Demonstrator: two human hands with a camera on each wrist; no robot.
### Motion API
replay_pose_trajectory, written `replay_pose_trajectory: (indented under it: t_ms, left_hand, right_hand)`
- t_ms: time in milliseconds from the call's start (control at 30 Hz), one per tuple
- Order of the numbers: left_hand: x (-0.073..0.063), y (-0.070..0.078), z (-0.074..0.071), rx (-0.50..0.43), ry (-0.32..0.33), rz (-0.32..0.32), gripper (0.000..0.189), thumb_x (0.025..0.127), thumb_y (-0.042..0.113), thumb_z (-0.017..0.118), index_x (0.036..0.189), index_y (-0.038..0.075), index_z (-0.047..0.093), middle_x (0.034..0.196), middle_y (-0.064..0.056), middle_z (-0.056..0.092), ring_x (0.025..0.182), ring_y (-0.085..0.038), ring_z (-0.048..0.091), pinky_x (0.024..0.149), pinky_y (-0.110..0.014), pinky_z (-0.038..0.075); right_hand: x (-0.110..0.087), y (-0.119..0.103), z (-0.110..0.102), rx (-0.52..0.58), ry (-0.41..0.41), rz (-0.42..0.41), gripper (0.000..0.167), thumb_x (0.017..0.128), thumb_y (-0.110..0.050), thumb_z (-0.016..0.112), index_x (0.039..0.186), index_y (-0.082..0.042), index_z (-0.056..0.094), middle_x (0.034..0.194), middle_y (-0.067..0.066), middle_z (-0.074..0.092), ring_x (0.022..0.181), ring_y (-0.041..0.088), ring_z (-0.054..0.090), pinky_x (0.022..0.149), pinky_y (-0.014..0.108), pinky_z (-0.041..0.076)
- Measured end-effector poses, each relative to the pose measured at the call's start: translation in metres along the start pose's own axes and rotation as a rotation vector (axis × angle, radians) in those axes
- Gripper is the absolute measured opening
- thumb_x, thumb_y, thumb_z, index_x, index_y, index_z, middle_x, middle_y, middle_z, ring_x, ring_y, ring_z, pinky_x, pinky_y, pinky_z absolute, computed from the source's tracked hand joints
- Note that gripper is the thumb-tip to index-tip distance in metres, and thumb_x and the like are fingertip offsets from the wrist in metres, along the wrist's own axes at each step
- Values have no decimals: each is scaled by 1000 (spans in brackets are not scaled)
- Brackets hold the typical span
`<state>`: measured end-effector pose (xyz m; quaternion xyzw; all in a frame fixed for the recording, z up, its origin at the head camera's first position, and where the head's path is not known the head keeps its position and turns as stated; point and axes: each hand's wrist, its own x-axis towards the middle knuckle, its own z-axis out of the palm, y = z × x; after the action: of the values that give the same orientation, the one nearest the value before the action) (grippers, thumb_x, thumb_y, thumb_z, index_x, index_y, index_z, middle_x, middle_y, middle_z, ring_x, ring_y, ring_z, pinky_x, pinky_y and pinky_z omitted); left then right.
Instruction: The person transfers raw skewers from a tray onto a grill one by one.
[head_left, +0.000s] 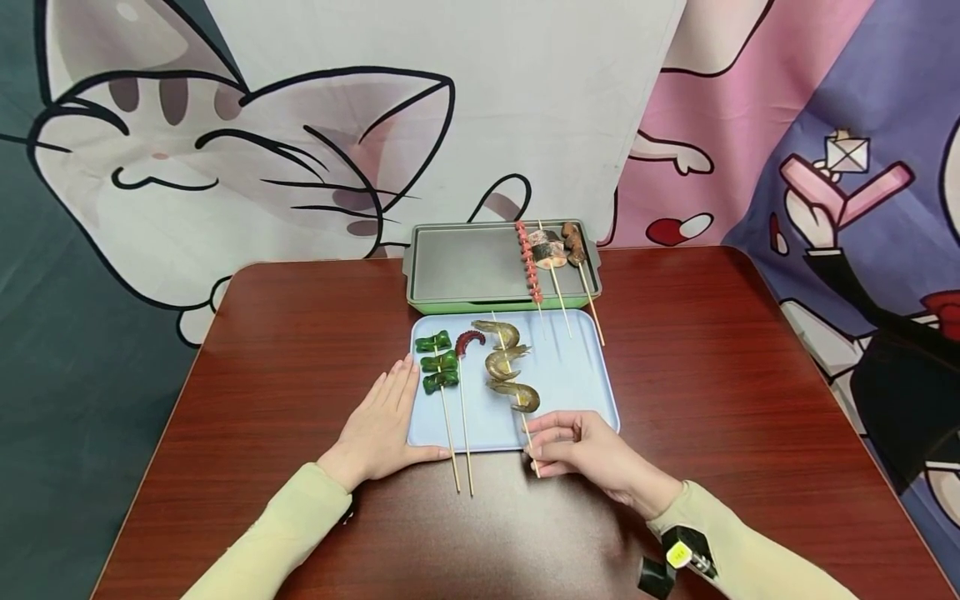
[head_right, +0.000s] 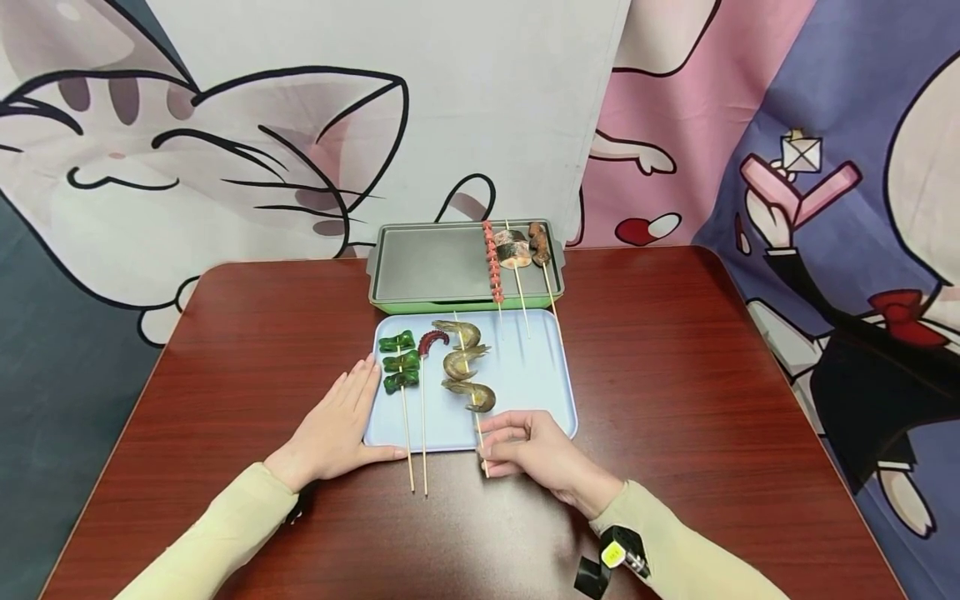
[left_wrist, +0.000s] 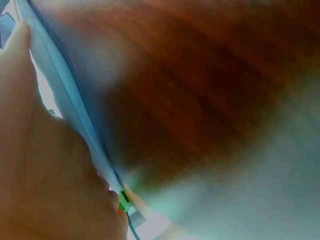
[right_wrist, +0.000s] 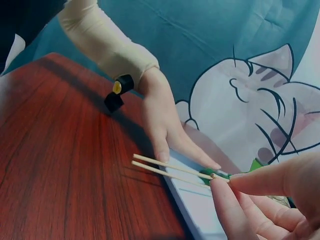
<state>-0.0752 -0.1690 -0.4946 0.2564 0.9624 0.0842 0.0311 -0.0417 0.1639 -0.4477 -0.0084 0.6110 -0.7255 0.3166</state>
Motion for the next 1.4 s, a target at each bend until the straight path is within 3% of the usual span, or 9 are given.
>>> replay_pose_trajectory:
  t_ms: [200,467,633,833,1100,1400]
  left_hand:
    - [0,5,-8,-28,24,7,129,80,84,58,157,-12,19,164,-28,14,151,-40,17,121,-50,19]
    - [-1,5,-5,-30,32,17,128,81,86,55,156,-12,20,164,-29,16,151,-40,17,121,-50,19]
    - [0,0,2,-2,1,2,131,80,91,45,158,-10,15,166,-25,10,153,-36,11,122,-48,15]
    - [0,-2,4,6,-22,-6,131,80,93,37,159,-8,13,167,-23,6,154,-33,7,122,-47,13]
    - [0,-1,4,6,-28,-10,130,80,93,37,159,-8,12,167,-23,6,154,-33,7,123,-46,13]
    - [0,-2,5,9,-27,-12,131,80,93,38,159,-8,12,167,-23,5,154,-33,7,123,-46,13]
  right_hand:
    - [-3,-8,6,-64,-36,-55,44,92,7,65,129,24,50,97,23,70,82,20,71,79,39,60]
    - [2,-31,7,-153,-15,-114,42,92,6,65,129,22,53,94,20,69,78,20,71,76,40,61]
    - [13,-48,6,-204,12,-152,39,91,5,66,127,18,58,94,20,69,78,19,71,76,41,61]
    - [38,-67,5,-211,65,-181,39,93,9,64,130,19,56,99,26,70,79,20,72,77,39,61]
    - [82,-87,-1,-147,167,-161,37,93,12,65,130,18,58,100,21,74,80,18,73,79,36,60]
    - [117,-100,-11,-167,281,-94,38,92,9,68,128,15,61,113,35,66,70,14,72,77,30,60]
